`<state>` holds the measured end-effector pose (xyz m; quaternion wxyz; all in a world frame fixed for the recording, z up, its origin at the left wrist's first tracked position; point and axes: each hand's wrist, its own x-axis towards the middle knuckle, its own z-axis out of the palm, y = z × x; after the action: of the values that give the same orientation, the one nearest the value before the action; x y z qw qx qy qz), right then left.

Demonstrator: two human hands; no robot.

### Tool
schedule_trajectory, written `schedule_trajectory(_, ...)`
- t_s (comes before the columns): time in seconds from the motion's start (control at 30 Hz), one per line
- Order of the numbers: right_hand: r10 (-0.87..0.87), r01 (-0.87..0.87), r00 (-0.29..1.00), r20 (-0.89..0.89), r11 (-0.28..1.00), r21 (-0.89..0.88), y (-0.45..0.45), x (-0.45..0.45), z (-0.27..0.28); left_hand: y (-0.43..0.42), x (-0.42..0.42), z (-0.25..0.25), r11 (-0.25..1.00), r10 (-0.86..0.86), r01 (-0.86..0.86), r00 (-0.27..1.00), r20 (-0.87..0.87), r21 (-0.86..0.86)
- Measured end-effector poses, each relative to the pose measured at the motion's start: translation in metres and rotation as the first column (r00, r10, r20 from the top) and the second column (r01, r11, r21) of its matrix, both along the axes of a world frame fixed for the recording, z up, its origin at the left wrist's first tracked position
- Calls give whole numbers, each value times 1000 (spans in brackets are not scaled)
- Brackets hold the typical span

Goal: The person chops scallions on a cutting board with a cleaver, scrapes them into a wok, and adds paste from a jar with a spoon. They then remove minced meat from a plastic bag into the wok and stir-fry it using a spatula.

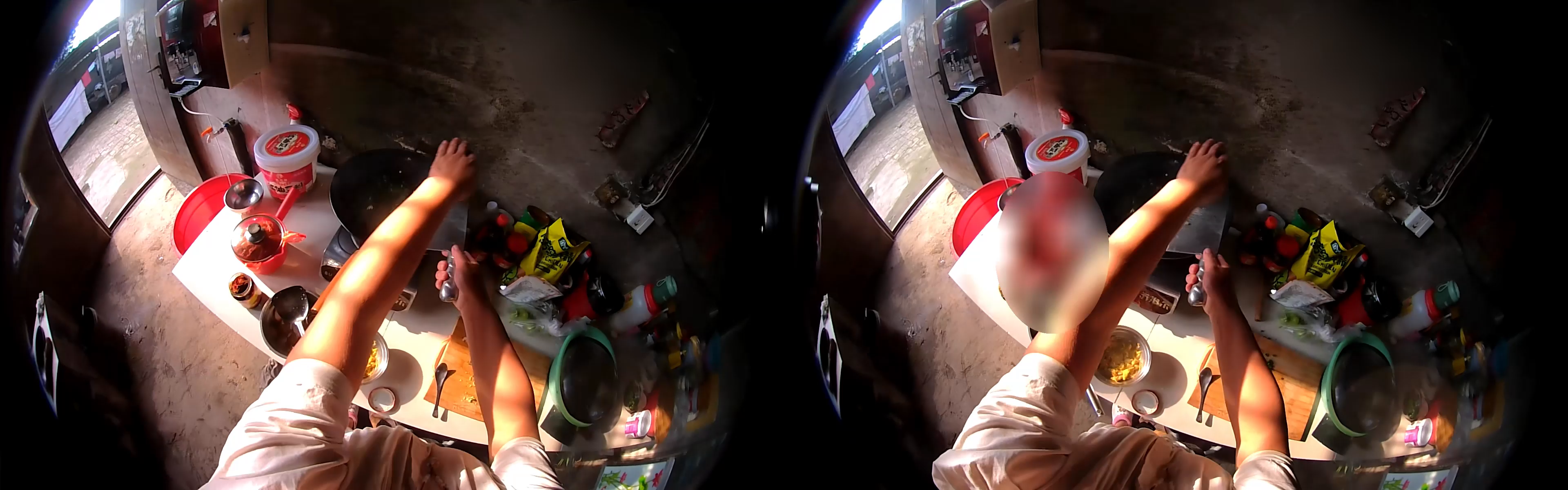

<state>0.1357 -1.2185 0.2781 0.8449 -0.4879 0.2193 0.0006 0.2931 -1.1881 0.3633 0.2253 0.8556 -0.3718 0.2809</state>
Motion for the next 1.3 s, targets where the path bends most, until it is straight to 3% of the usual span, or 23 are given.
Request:
schedule_trajectory(0.03,-11,13,1000,-22,996,87,-2,-8,5,-5,-29,27,995,-89,83,985,-145,-49)
schedule_trajectory(0.1,-2,-7,996,93,994,106,-14,-25,6,-30,-67,42,957,-213,156,950,-229,-244)
schedule_trajectory(0.17,-105,103,993,49,994,32,-24,-48,9,-56,-103,40,855,-325,220,933,-155,-470)
schedule_trajectory(0.2,-163,166,986,43,985,-53,-23,-70,21,-65,-125,42,756,-437,132,832,-343,-641)
schedule_trajectory(0.23,-169,169,983,70,986,2,-36,-85,13,-72,-146,44,645,-560,-10,675,-481,-764)
schedule_trajectory(0.27,-161,161,984,73,987,14,-50,-101,4,-88,-154,30,497,-719,-24,549,-427,-868)
schedule_trajectory(0.37,-126,127,990,63,992,-11,-83,-165,-9,-108,-216,1,166,-974,-338,94,-208,-926)
schedule_trajectory(0.4,-124,124,992,-10,992,-22,-93,-189,-7,-105,-237,-5,199,-979,-401,-47,-197,-894)
schedule_trajectory(0.47,-56,56,998,-19,998,14,-120,-238,-20,-110,-274,-22,182,-983,-517,-92,-156,-837)
schedule_trajectory(0.53,-70,63,994,-82,994,-87,-137,-284,-32,-127,-296,-62,160,-986,-553,-123,-110,-817)
schedule_trajectory(0.57,-95,71,981,-168,987,-146,-146,-305,-38,-130,-309,-81,122,-992,-536,-78,-96,-835)
schedule_trajectory(0.67,-142,91,966,-218,969,-229,-169,-361,-84,-136,-329,-126,247,-966,-624,-101,-237,-742)
schedule_trajectory(0.7,-157,100,961,-226,965,-244,-173,-370,-92,-144,-325,-160,200,-979,-631,-108,-171,-750)
schedule_trajectory(0.77,-181,60,928,-326,935,-349,-182,-382,-113,-141,-333,-183,340,-922,-676,-103,-373,-654)
schedule_trajectory(0.83,-170,-12,933,-317,867,-499,-187,-396,-136,-142,-328,-234,369,-898,-688,-90,-431,-625)
schedule_trajectory(0.87,-178,-136,903,-390,744,-654,-192,-403,-153,-142,-325,-259,331,-901,-732,-58,-430,-595)
schedule_trajectory(0.93,-270,-185,920,-285,343,-921,-193,-410,-178,-134,-324,-287,318,-850,-780,18,-527,-539)
schedule_trajectory(1.0,-300,-165,928,-222,202,-965,-189,-407,-165,-126,-334,-297,325,-733,-781,148,-664,-533)
schedule_trajectory(1.03,-288,-235,920,-264,133,-963,-191,-405,-153,-121,-335,-310,365,-671,-751,198,-715,-551)
schedule_trajectory(1.1,-265,-120,958,-111,-18,-993,-204,-402,-171,-110,-341,-337,590,-499,-568,304,-812,-574)
schedule_trajectory(1.2,-239,-127,965,-109,-65,-990,-224,-390,-195,-102,-366,-369,748,-373,-213,648,-664,-628)
schedule_trajectory(1.23,-280,-296,923,-262,-88,-951,-232,-383,-207,-100,-369,-387,679,-485,-382,407,-774,-626)
schedule_trajectory(1.3,-227,-221,956,-187,-131,-967,-242,-369,-236,-92,-383,-379,908,-214,-130,675,-706,-398)
